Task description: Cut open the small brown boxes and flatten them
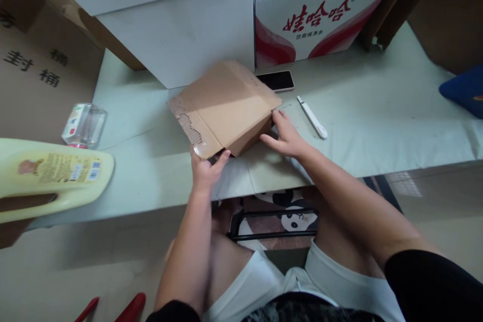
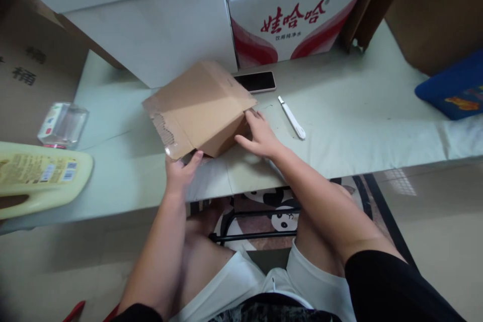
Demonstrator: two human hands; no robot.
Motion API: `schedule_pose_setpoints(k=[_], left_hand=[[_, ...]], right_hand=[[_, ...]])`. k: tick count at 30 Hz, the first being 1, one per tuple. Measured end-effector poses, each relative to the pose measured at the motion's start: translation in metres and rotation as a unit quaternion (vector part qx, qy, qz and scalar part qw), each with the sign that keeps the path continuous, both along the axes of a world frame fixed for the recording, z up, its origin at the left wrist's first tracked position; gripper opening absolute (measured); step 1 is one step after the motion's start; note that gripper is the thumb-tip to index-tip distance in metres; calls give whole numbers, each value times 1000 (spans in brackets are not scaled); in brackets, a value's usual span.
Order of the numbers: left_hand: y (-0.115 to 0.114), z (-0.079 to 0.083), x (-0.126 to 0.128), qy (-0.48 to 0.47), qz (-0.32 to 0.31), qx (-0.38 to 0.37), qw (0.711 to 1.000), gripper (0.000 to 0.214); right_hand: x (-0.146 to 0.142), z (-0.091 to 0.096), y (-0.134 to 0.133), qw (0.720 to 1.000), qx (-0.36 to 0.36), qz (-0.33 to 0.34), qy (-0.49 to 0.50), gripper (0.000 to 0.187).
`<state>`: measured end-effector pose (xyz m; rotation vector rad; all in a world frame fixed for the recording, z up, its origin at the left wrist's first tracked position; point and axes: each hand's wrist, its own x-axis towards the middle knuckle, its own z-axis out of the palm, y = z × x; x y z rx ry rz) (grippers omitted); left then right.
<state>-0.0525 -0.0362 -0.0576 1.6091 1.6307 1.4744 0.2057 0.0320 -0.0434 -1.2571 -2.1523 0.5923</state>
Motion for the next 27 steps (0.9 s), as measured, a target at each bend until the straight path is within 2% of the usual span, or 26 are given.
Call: schedule_pose_setpoints(k=[5, 9, 13, 16, 21, 25, 27], left_hand=[[0, 10, -8, -67, -4, 4, 998, 51], [2, 10, -9, -112, -11, -27, 993, 60], [1, 4, -4, -109, -57, -71, 990, 57], [-2, 3, -2, -86, -59, -77, 992, 52], [-6, 10, -7, -40, -50, -57, 996, 45], [-4, 17, -10, -81, -31, -40, 995, 50], [-4, 20, -10, -107, -30, -42, 993, 54]], right_hand=[[6, 11, -13, 987, -36, 63, 145, 51], [13, 3, -16, 965, -98, 118, 215, 55], [5, -7, -5, 960, -155, 90, 214, 60], [-6, -6, 5, 958, -191, 50, 210, 74], [-7, 0, 4, 971, -143, 13, 193, 76], [8, 3, -9, 974, -48, -81, 207, 78], [14, 4, -15, 971, -29, -109, 212, 64]])
